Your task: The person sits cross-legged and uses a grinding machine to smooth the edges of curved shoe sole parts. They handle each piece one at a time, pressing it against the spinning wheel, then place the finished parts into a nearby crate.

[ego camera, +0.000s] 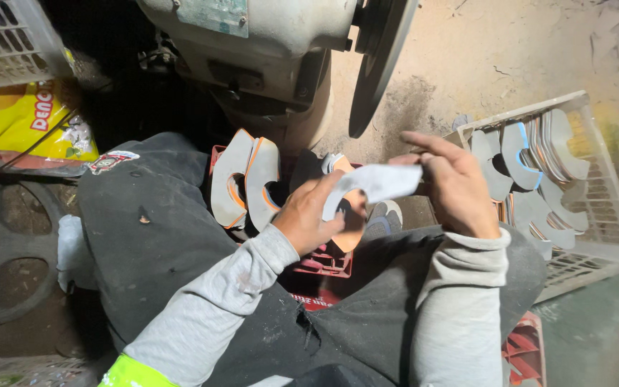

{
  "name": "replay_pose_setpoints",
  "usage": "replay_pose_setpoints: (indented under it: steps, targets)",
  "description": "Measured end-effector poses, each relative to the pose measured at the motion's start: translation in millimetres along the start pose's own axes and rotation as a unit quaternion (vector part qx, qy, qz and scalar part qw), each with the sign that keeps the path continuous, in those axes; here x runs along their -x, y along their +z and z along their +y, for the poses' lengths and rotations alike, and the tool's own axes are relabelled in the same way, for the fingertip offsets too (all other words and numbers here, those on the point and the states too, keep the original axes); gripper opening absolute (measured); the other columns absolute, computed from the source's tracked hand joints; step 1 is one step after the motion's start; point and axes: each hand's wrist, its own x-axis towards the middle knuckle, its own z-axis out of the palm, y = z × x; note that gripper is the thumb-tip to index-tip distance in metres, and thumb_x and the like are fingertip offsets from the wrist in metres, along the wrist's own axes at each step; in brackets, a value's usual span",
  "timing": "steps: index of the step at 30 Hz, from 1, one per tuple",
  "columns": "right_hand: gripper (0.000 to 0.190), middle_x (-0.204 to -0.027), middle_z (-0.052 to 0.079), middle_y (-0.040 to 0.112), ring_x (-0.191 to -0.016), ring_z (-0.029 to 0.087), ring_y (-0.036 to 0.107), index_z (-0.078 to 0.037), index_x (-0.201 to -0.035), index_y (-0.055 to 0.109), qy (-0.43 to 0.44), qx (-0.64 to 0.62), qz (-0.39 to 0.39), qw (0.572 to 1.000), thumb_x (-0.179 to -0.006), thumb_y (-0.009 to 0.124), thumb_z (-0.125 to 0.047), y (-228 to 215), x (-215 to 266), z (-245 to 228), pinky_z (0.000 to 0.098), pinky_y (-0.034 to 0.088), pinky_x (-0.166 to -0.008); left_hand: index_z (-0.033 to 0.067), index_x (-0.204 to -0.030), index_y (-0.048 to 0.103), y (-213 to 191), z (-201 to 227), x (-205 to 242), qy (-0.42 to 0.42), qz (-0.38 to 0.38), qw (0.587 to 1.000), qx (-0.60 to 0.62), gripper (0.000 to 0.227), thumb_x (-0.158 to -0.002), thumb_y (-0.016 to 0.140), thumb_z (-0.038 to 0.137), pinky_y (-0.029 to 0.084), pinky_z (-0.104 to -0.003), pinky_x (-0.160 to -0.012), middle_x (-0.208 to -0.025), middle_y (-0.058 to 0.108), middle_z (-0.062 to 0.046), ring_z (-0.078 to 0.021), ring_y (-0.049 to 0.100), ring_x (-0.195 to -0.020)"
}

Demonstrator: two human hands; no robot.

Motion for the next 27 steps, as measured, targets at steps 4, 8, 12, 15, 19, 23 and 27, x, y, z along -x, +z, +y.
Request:
replay_pose_setpoints:
  steps: [4,8,12,15,19,23,27]
  targets:
    - [0.039,-0.11,0.013,0.08,-0.089,0.019,0.071,-0.006,-0.138,0.064,-0.04,0.232,-0.114,0.965,-0.102,0.057,-0.017,2.7,3.1,0.1,0.0325,0.057,-0.078,0.0123,-0.147,0.05,-7.9,2.7,1.2,0.089,-0.023,0.991,-0.095,0.075,-0.077,0.074,0.004,0.051,-0.043,-0.101,-0.13,0.06,-0.02,-0.0382,0.062,-0.116]
    - [0.031,-0.093,0.011,0.078,-0.082,0.014,0.068,0.0,-0.117,0.073,-0.073,0.401,-0.165,0.898,-0.093,0.069,-0.019,6.1,6.1,8.2,0.0295,0.054,-0.075,0.0093,-0.148,0.047,-8.1,18.8,-0.6,0.055,-0.019,0.993,-0.099,0.079,-0.076,0.081,0.014,0.05,-0.046,-0.095,-0.12,0.057,-0.02,-0.0407,0.06,-0.11]
    - [0.02,-0.08,0.01,0.07,-0.069,0.012,0.061,0.002,-0.103,0.072,-0.022,0.365,-0.019,0.931,-0.091,0.071,-0.013,-3.2,2.2,8.6,0.0305,0.051,-0.063,0.0012,-0.138,0.048,-9.6,28.8,-2.8,0.081,0.149,0.971,-0.169,0.082,-0.073,0.087,0.032,0.047,-0.049,-0.096,-0.12,0.053,-0.029,-0.0464,0.055,-0.11]
    - [0.02,-0.079,0.005,0.065,-0.061,0.012,0.064,0.004,-0.101,0.062,-0.011,0.212,0.041,0.976,-0.086,0.073,-0.005,3.3,-5.9,19.2,0.0285,0.054,-0.055,0.0002,-0.14,0.05,1.3,31.4,-2.2,0.061,0.06,0.996,-0.029,0.071,-0.087,0.083,0.034,0.051,-0.046,-0.097,-0.122,0.062,-0.021,-0.0386,0.064,-0.112]
    - [0.025,-0.079,0.004,0.064,-0.062,0.01,0.065,0.008,-0.099,0.056,-0.056,0.205,0.09,0.973,-0.086,0.075,-0.001,25.8,-13.2,31.9,0.0262,0.054,-0.053,-0.0032,-0.138,0.047,28.7,29.4,-6.5,-0.065,0.004,0.995,0.073,0.078,-0.078,0.082,0.032,0.057,-0.043,-0.08,-0.113,0.065,-0.022,-0.0361,0.071,-0.088]
    - [0.026,-0.08,0.007,0.064,-0.066,0.011,0.062,0.004,-0.118,0.059,-0.095,0.224,0.074,0.967,-0.097,0.066,-0.008,37.9,-13.7,32.5,0.0264,0.051,-0.06,-0.0045,-0.132,0.059,38.5,10.5,-17.3,-0.123,-0.001,0.969,0.214,0.052,-0.087,0.072,0.017,0.06,-0.034,-0.068,-0.093,0.074,-0.015,-0.0233,0.073,-0.076]
    - [0.035,-0.111,0.012,0.061,-0.099,0.016,0.066,0.002,-0.136,0.06,-0.187,0.179,-0.003,0.966,-0.105,0.051,-0.011,42.2,-27.0,23.6,0.0304,0.058,-0.08,-0.0011,-0.139,0.053,29.0,-8.6,-28.7,-0.146,-0.063,0.892,0.424,0.049,-0.093,0.067,0.01,0.058,-0.026,-0.057,-0.089,0.066,-0.005,-0.0106,0.068,-0.067]
